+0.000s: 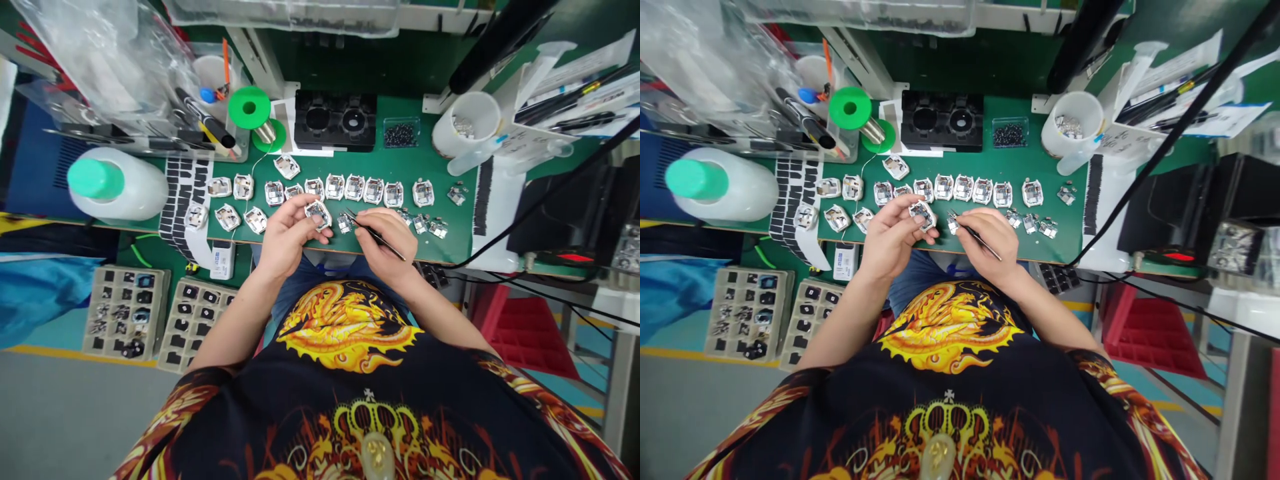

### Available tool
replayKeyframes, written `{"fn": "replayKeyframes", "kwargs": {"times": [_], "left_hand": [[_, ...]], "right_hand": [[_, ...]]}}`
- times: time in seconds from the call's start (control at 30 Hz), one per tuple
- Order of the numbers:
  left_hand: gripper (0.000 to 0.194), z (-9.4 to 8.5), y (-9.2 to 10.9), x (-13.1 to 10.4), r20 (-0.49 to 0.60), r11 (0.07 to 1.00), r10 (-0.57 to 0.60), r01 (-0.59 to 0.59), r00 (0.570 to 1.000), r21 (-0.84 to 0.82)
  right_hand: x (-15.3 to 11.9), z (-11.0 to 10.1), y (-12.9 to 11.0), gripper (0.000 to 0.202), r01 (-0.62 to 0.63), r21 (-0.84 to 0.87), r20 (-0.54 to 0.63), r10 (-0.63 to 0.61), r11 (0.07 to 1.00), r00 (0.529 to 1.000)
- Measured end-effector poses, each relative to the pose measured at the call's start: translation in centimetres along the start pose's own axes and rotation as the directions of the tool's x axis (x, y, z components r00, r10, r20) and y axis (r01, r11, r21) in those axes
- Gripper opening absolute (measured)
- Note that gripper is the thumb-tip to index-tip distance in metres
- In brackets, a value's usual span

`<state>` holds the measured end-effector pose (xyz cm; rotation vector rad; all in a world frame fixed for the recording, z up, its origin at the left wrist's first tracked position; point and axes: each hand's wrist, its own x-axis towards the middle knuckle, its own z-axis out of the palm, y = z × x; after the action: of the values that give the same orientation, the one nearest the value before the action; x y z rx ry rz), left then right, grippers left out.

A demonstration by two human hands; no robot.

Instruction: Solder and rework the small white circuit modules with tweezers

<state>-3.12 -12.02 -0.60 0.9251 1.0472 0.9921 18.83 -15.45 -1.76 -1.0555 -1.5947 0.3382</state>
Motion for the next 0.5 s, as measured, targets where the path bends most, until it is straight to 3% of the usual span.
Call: {"fn": "replayKeyframes", "kwargs": {"times": [0.5], "left_hand": [[0.038, 0.99, -0.54, 0.16, -0.023, 0.997, 0.026, -0.024, 0.999, 0.070]], "right_hand": [[0.46, -0.12, -0.60, 0.020, -0.054, 0.070, 0.076, 0.049, 0.996, 0.996]]}}
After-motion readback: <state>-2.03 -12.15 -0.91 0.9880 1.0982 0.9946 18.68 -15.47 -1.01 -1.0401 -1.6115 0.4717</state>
